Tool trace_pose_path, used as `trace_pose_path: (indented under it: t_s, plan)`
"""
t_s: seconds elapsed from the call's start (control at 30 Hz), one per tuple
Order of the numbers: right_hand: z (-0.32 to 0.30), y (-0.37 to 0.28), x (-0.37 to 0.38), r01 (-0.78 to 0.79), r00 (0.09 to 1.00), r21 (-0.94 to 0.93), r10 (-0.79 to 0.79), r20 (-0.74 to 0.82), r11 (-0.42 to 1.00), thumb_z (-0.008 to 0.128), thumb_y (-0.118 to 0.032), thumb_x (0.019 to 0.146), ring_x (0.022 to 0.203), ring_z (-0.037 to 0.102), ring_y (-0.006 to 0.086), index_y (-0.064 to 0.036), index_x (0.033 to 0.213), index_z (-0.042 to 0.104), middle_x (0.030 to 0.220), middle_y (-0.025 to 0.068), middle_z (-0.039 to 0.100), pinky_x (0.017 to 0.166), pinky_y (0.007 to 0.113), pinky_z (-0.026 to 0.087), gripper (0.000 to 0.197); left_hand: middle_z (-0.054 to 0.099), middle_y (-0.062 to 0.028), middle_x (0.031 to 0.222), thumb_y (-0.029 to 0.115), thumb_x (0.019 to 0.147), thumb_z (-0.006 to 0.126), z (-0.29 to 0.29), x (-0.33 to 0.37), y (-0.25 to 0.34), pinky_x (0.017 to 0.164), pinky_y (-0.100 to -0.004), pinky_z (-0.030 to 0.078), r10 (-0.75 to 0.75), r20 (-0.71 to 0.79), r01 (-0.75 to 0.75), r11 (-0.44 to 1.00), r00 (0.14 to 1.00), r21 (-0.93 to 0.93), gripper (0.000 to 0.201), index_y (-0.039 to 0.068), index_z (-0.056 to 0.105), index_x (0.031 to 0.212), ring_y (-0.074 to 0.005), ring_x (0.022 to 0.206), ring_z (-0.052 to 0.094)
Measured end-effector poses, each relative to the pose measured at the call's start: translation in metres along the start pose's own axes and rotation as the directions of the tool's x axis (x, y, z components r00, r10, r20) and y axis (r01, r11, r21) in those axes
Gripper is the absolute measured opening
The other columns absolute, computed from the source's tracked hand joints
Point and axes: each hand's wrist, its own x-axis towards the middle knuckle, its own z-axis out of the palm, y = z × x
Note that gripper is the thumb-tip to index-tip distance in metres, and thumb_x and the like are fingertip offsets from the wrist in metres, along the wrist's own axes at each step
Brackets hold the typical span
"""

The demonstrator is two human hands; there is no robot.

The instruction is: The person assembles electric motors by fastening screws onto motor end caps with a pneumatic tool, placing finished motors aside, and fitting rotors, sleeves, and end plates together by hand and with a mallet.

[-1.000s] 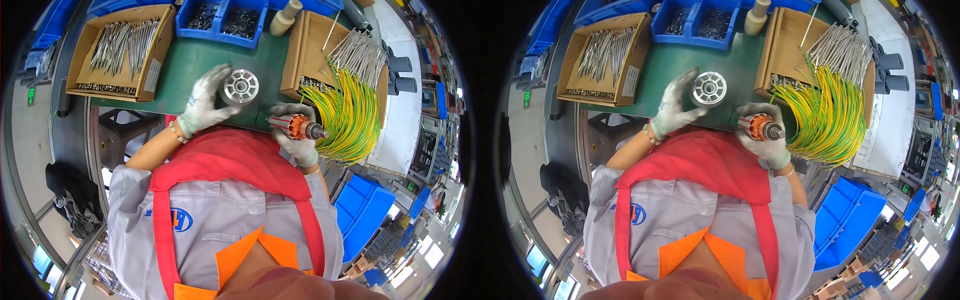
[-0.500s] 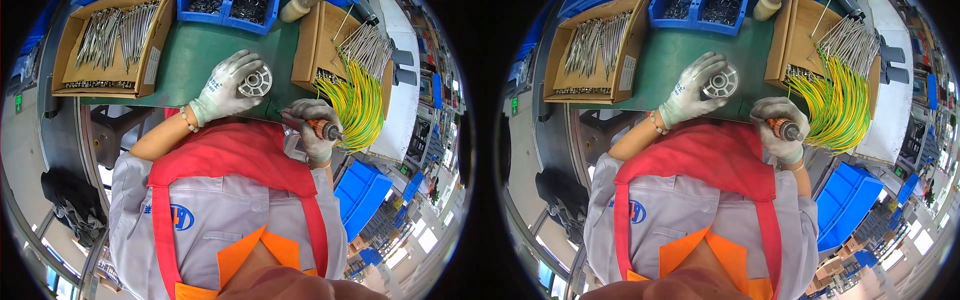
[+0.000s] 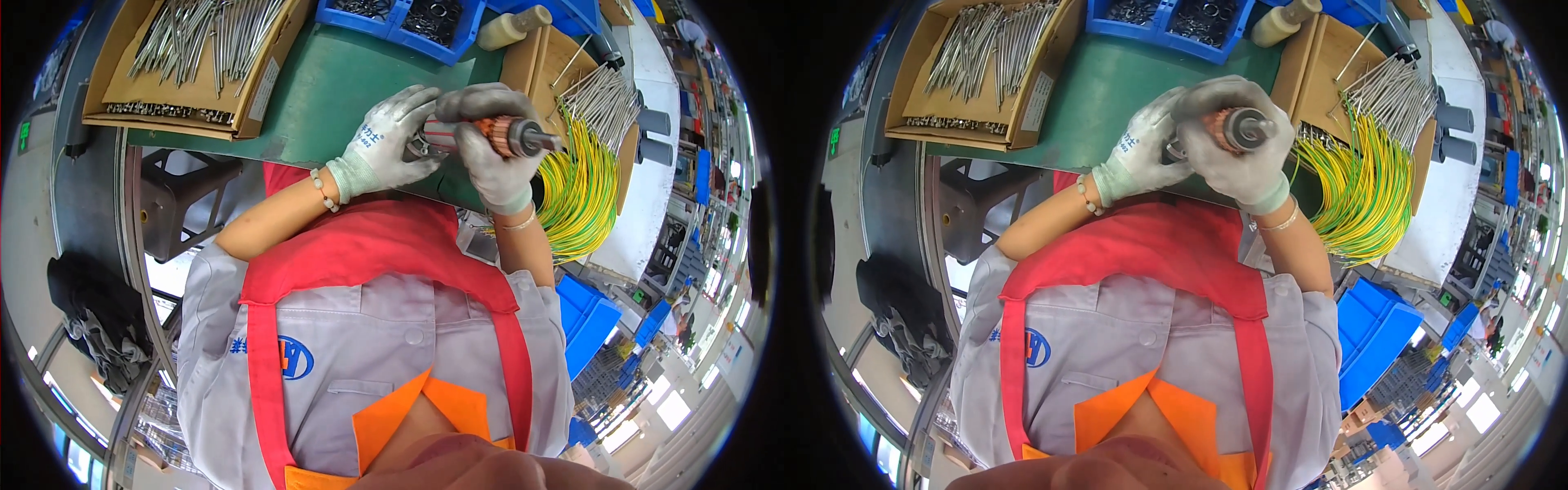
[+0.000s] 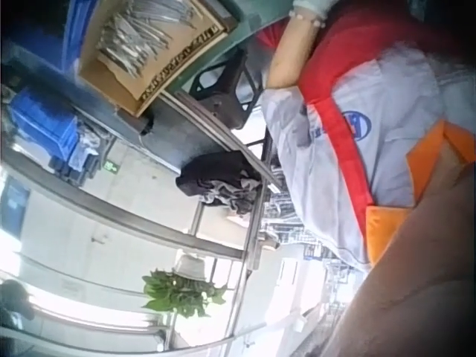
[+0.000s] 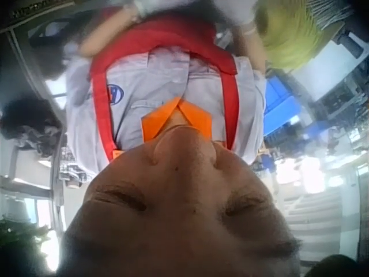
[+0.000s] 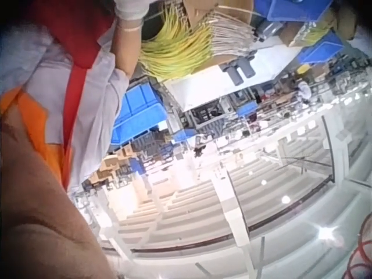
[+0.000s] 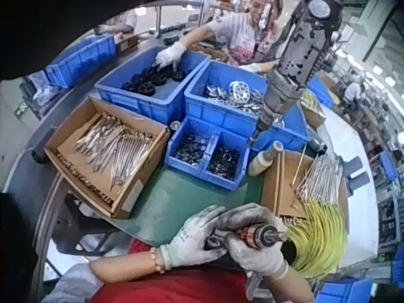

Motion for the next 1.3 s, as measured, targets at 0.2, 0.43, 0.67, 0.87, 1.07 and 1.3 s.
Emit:
trace_pose_path:
  t_s: [0.2, 0.43, 0.67, 0.87, 1.07, 1.3]
  plan:
    - [0.007, 0.011, -0.001, -0.053, 0.998, -0.038, 0.052, -0.017, 0.998, 0.074, -0.003, 0.071, 0.078, 0.067, 0.0156, 0.0002, 0.093, 0.065, 0.088, 0.009, 0.07, 0.074, 0.029, 0.054, 0.024, 0.051, -0.0261, 0.136, 0.03, 0.072, 0.08, 0.0, 0.0, -0.001, 0.11, -0.0492, 0.038, -0.044, -0.036, 0.041, 0.995, 0.998, -0.091, 0.087, -0.002, 0.04, 0.143, -0.0433, 0.13, 0.047]
    - [-0.004, 0.018, 0.001, -0.097, 0.992, 0.041, 0.093, 0.088, 0.994, 0.074, -0.002, 0.07, 0.091, 0.067, 0.0167, -0.001, 0.103, 0.063, 0.1, 0.0085, 0.069, 0.083, 0.031, 0.053, 0.035, 0.044, -0.0247, 0.142, 0.03, 0.066, 0.086, -0.003, -0.005, -0.003, 0.111, -0.0487, 0.036, -0.037, -0.001, 0.037, 0.999, 0.999, -0.028, 0.097, 0.0, 0.037, 0.144, -0.0435, 0.134, 0.042]
    - [-0.079, 0.043, 0.088, -0.22, 0.904, -0.363, 0.049, -0.424, 0.905, 0.075, -0.042, 0.083, 0.123, 0.054, 0.033, -0.0018, 0.138, 0.049, 0.135, 0.0189, 0.054, 0.108, 0.042, 0.04, 0.073, 0.041, -0.0241, 0.147, 0.031, 0.061, 0.09, 0.003, -0.005, -0.004, 0.11, -0.0476, 0.038, -0.094, 0.033, 0.092, 0.995, 0.995, 0.044, 0.103, 0.001, 0.037, 0.144, -0.0421, 0.132, 0.044]
    - [-0.105, 0.071, 0.123, -0.19, 0.955, -0.748, -0.056, -0.29, 0.636, 0.077, -0.038, 0.08, 0.112, 0.061, 0.0302, -0.0011, 0.114, 0.064, 0.12, 0.0195, 0.064, 0.098, 0.041, 0.047, 0.052, 0.044, -0.0251, 0.144, 0.032, 0.06, 0.091, 0.018, 0.012, -0.002, 0.108, -0.0485, 0.04, -0.064, 0.005, 0.063, 0.995, 0.998, 0.074, 0.103, -0.001, 0.038, 0.142, -0.0431, 0.13, 0.046]
    - [-0.074, -0.117, 0.105, 0.266, 0.878, -0.487, -0.418, -0.234, 0.832, 0.077, -0.021, 0.079, 0.068, 0.068, 0.0181, -0.0014, 0.101, 0.065, 0.079, 0.0085, 0.069, 0.064, 0.031, 0.055, 0.032, 0.051, -0.0264, 0.136, 0.036, 0.06, 0.092, 0.025, 0.017, -0.009, 0.107, -0.0474, 0.04, -0.219, 0.023, 0.212, 0.908, 0.976, -0.362, 0.101, -0.005, 0.043, 0.138, -0.0407, 0.125, 0.051]
    - [-0.058, -0.084, 0.062, 0.193, 0.974, -0.528, -0.098, 0.204, 0.827, 0.073, -0.049, 0.077, 0.092, 0.066, 0.038, 0.0032, 0.116, 0.056, 0.1, 0.0224, 0.063, 0.078, 0.044, 0.054, 0.067, 0.07, -0.0124, 0.106, 0.002, 0.085, 0.074, 0.015, 0.027, 0.009, 0.086, -0.0345, 0.053, -0.269, 0.1, 0.285, 0.853, 0.958, -0.436, 0.031, -0.01, 0.063, 0.112, -0.0179, 0.095, 0.065]
